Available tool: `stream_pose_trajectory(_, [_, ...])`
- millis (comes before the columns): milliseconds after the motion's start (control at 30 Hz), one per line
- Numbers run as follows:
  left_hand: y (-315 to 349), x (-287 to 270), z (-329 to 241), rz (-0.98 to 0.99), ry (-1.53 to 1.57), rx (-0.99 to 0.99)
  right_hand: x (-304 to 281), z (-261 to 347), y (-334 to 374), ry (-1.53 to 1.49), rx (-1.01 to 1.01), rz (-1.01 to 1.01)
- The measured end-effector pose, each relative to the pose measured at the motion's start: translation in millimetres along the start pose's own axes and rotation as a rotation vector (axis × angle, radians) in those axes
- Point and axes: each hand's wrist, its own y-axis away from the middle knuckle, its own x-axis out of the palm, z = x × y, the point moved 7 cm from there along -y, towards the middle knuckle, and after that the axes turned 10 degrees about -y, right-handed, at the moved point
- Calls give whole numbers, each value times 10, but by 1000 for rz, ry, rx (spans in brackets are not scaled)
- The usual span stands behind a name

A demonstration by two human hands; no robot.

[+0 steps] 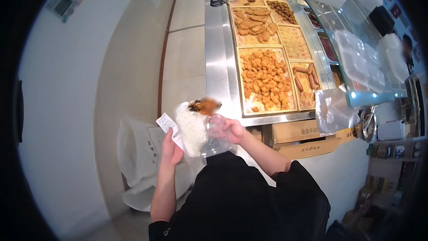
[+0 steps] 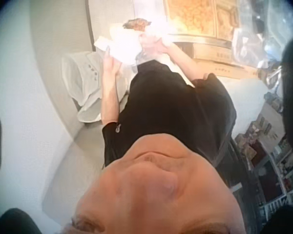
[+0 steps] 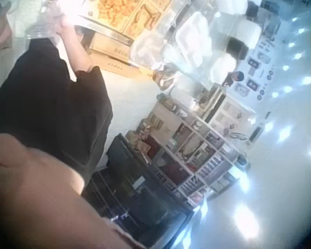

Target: The person assembles multiple food orders in a cafeteria setting. They scoop various cooked dishes from a buffet line into compartmentalized plastic containers, add rice, and use scissors to cut fried chicken pieces into smaller portions. The person also handles receipts and places items into a refrigerator.

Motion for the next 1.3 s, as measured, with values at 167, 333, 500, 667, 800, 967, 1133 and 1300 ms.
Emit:
stream_pose_trajectory(167, [-1613,-207,-1757,-99,-322,-27,117,1453,-1282,-6,-398,-111])
stream_pose_trajectory(333, [-3157,-59,-3076,-82,-452,-78,-353,2871,-2403,45,-712,-226])
stream_pose_trajectory(500, [-4880,196,-4142,-2,-595,-166,-785,4043,-3321,-19,-943,-349])
stream_pose_trajectory(667, [-6578,789,-4906,60,-786,-158,-1123,4803,-3809,-118,-1039,-430])
stream_pose_trajectory(800, [-7730,1448,-5314,100,-972,-120,-943,5145,-3928,43,-1081,-746])
stream_pose_trajectory(967, [-9454,2023,-5484,177,-1160,-35,-891,5164,-3790,304,-941,-1333])
stream_pose_trajectory(1133, [-10680,2541,-5372,114,-1292,16,-548,5141,-3519,817,-778,-2046])
stream_pose_trajectory(1300, [-11623,3032,-5133,209,-1451,18,178,6307,-4213,756,-948,-2040])
